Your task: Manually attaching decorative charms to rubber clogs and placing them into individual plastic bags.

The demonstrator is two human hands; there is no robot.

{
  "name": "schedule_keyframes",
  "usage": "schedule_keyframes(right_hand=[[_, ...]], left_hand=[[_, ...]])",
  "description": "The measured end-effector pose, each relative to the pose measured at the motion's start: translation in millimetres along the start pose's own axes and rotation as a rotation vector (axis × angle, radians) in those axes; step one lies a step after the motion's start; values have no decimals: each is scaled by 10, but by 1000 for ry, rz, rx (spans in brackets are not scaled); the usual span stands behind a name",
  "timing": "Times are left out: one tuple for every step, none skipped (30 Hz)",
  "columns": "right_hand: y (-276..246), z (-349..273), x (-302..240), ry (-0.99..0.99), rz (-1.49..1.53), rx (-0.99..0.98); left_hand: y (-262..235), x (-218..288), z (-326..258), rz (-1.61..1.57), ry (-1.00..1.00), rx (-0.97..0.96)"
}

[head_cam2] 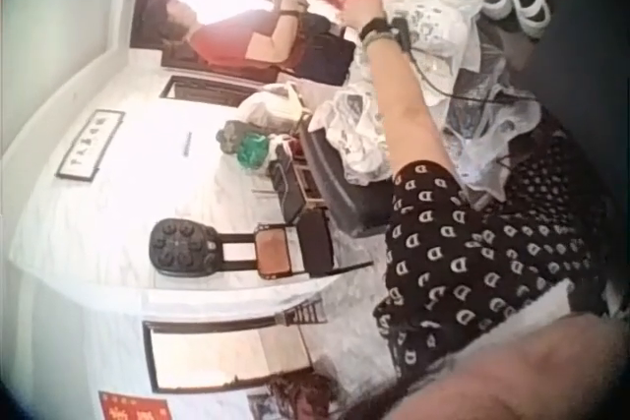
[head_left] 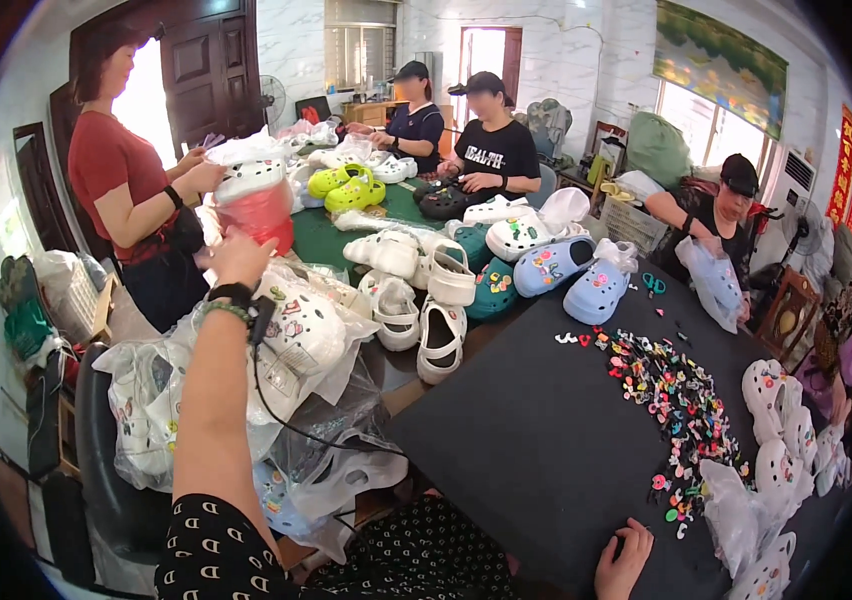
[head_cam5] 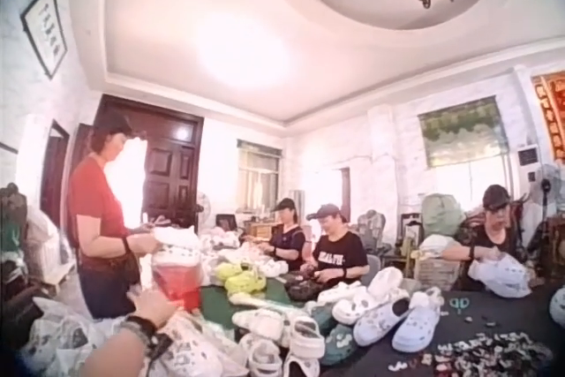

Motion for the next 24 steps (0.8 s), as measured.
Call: schedule_keyframes(right_hand=[[-3,6,-9,1,10,3],[-9,13,-19,3,8,-2],[-9,24,-24,7,5,-8],[-15,26,-25,14,7,-4],[-26,21,-16,19,17,-13],[-35,17,-9,22,28,-22],[-46,15,-3,27,29,-20],[-63,8,-4,13,5,-9],[-75,-7,-7,4,-22,5],[-50,-23,18,20,-28,10],[17,-28,65,69,23,-5],[68,-73,119,129,68,-13],[72,-78,125,157,53,-7],[62,-40,87,146,72,-13],[61,-20,71,134,89,-23],[96,-39,119,139,84,-21],[119,-62,177,145,79,-17],[111,-36,159,132,98,4],[102,-35,142,125,86,7],[106,-38,153,136,77,4],[109,-42,152,143,75,1],[92,-39,144,159,57,-4],[96,-31,141,173,46,0],[90,-42,150,170,50,1]], left_hand=[[77,-256,47,-48,-36,-88],[123,-378,62,-66,8,-92],[163,-443,76,-83,52,-97],[192,-485,109,-82,59,-94],[149,-444,97,-61,174,-9],[105,-389,79,-40,289,76],[97,-379,75,-39,293,77],[17,-253,-2,-120,383,80],[-78,-84,-86,-204,477,82],[-189,82,-223,-207,569,155],[-387,250,-426,-211,626,193],[-516,419,-554,-220,671,262],[-650,570,-682,-229,715,329],[-830,701,-828,-263,753,391],[-1012,806,-975,-301,786,450],[-1126,922,-1081,-363,780,459],[-1228,1036,-1153,-423,798,416],[-1321,1119,-1221,-479,823,382],[-1366,1206,-1283,-534,848,348],[-1350,1335,-1320,-561,867,331],[-1312,1441,-1328,-663,826,195],[-1246,1555,-1357,-758,783,55],[-1232,1644,-1462,-768,795,45],[-1075,1785,-1621,-949,704,-261]])
Point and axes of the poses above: each hand's wrist, its own z-axis towards the middle knuckle, its own y-axis out of the palm, x = y × z, the point moved 5 cm from there along z, towards the middle knuckle, and after that the axes turned 1 degree about y, right-handed, at the moved point
